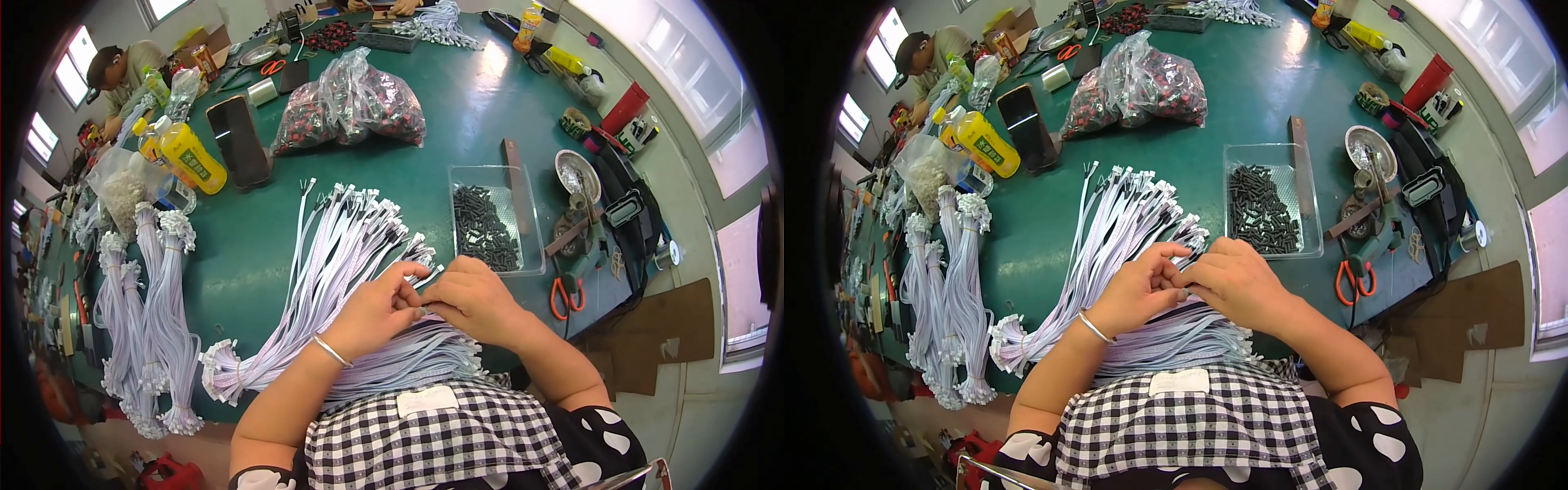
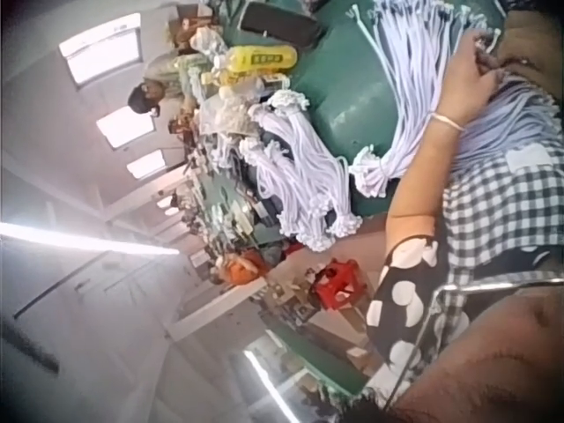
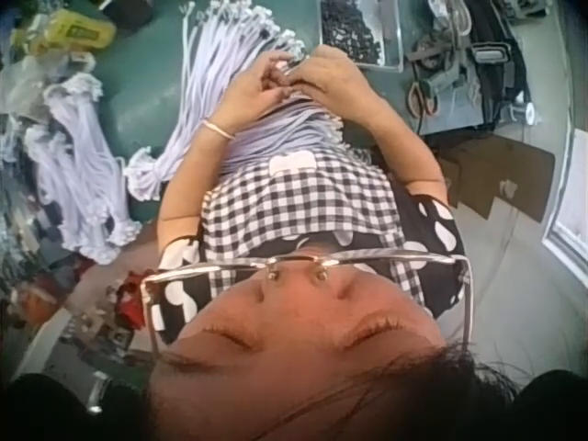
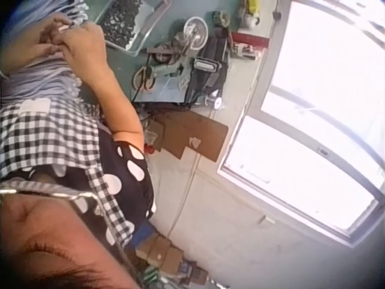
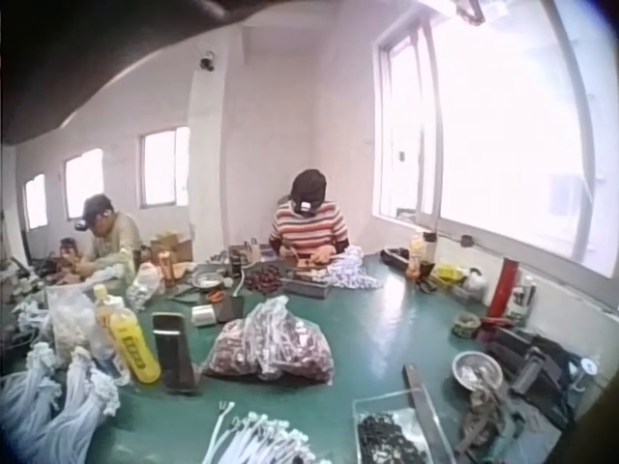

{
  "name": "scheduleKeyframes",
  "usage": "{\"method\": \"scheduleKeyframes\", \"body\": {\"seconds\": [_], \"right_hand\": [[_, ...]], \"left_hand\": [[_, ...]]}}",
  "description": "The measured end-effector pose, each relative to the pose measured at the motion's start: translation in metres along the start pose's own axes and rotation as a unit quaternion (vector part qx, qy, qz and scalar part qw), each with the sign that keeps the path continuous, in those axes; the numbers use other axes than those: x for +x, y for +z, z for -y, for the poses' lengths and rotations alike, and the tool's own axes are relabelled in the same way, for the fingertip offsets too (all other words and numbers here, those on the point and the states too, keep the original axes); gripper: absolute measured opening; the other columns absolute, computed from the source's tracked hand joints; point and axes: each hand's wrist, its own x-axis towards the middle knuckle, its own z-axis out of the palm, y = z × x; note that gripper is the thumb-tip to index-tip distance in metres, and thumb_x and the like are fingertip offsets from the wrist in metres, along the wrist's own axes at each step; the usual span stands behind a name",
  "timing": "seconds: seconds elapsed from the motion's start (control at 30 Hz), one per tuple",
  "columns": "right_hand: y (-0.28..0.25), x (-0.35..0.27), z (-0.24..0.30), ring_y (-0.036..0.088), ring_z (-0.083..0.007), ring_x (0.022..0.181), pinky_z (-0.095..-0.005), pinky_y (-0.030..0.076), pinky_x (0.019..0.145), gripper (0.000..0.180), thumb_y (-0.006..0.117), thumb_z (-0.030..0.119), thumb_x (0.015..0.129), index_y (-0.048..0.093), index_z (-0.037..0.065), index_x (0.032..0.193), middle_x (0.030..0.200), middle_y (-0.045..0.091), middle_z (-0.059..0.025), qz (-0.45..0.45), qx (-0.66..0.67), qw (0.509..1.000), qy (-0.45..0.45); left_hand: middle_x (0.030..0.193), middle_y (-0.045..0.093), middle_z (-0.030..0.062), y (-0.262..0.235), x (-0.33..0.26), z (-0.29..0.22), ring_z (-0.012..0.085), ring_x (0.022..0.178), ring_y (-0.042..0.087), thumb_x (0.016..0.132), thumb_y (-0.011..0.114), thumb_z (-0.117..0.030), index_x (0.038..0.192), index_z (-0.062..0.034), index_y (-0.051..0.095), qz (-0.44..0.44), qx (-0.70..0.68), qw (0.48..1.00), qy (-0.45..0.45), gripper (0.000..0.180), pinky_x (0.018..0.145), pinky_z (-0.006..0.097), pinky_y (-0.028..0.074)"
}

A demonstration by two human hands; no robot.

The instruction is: The person assembles wire harnesses by attaching plastic connectors to the ends of bundles of wires by hand.

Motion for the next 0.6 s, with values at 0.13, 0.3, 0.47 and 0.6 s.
{"method": "scheduleKeyframes", "body": {"seconds": [0.13,0.3,0.47,0.6], "right_hand": [[0.008,0.001,-0.005,0.053,-0.0234,0.077,-0.0364,0.045,0.070,0.014,0.068,0.012,0.072,0.063,0.010,0.085,0.076,0.059,-0.0039,0.038,0.039,0.998,-0.018],[0.009,0.010,-0.014,0.057,-0.0281,0.079,-0.0378,0.046,0.070,0.015,0.066,0.017,0.075,0.063,0.009,0.087,0.078,0.061,-0.0092,0.088,0.112,0.988,0.061],[-0.013,0.020,-0.008,0.060,-0.0271,0.075,-0.0357,0.048,0.068,0.024,0.067,0.021,0.078,0.064,0.005,0.097,0.084,0.063,-0.0115,-0.039,0.077,0.995,0.050],[-0.045,0.024,-0.035,0.062,-0.0177,0.090,-0.0287,0.048,0.080,0.027,0.064,0.015,0.082,0.062,0.003,0.106,0.100,0.065,-0.0087,-0.016,0.111,0.975,0.193]], "left_hand": [[0.083,0.058,0.0028,0.003,-0.005,-0.007,0.0064,0.069,0.056,0.079,0.062,0.005,0.128,-0.0069,0.044,-0.032,0.079,0.996,0.040,0.053,0.062,0.020,0.047],[0.077,0.059,0.0062,0.008,0.000,0.006,0.0119,0.067,0.058,0.077,0.064,0.001,0.126,-0.0114,0.049,-0.086,0.075,0.991,0.071,0.053,0.066,0.025,0.050],[0.074,0.058,0.0029,-0.004,0.002,0.015,0.0100,0.064,0.056,0.074,0.064,0.001,0.112,-0.0082,0.056,-0.192,0.006,0.980,0.047,0.040,0.058,0.024,0.046],[0.079,0.063,0.0059,-0.009,0.009,0.015,0.0161,0.070,0.061,0.076,0.062,-0.002,0.104,-0.0062,0.057,-0.286,0.218,0.931,0.057,0.028,0.062,0.029,0.048]]}}
